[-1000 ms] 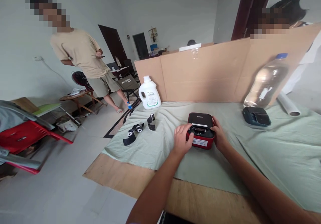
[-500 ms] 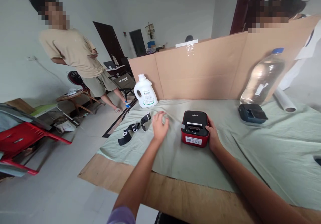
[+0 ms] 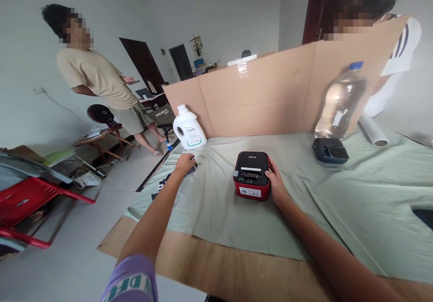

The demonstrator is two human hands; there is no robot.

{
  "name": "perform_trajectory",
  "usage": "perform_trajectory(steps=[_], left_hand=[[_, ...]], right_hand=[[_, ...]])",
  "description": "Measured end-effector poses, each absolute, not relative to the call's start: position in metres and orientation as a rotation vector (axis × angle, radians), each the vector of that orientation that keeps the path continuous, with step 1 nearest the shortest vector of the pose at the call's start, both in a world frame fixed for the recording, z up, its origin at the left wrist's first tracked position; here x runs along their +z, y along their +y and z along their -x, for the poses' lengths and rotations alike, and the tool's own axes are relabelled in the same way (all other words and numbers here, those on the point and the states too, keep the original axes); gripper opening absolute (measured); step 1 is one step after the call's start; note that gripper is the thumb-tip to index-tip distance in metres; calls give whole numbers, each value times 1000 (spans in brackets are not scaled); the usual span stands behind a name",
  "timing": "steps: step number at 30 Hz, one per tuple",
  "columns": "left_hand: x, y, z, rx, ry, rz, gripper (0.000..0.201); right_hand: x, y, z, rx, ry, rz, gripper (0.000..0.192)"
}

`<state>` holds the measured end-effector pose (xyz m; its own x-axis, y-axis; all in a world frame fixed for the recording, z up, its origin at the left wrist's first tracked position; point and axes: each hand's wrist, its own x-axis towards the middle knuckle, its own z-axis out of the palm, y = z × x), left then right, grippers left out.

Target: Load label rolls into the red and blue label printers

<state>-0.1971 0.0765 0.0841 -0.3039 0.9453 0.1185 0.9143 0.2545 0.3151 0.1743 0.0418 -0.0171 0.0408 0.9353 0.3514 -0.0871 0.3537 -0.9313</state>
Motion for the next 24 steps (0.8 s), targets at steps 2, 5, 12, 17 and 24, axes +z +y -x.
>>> perform_trajectory(steps=[2,5,12,17,24], left_hand=[[84,50,196,451,2366,-1878,28],[76,5,196,348,2289,-1981,30],[57,-48,200,525,2220,-2115,41],[62,-41,148,1078,1813,-2090,45],[43,-20,61,970,1037,-1563,64]], right_hand=[[-16,41,-173,971,-1261,886,58],[-16,43,-171,974,-1242,874,57],[-14,29,-189,1112,-1229,926,62],[-18,-1,-212,1077,-1569,962,83],[-16,1,-205,857,-1736,1133,97]])
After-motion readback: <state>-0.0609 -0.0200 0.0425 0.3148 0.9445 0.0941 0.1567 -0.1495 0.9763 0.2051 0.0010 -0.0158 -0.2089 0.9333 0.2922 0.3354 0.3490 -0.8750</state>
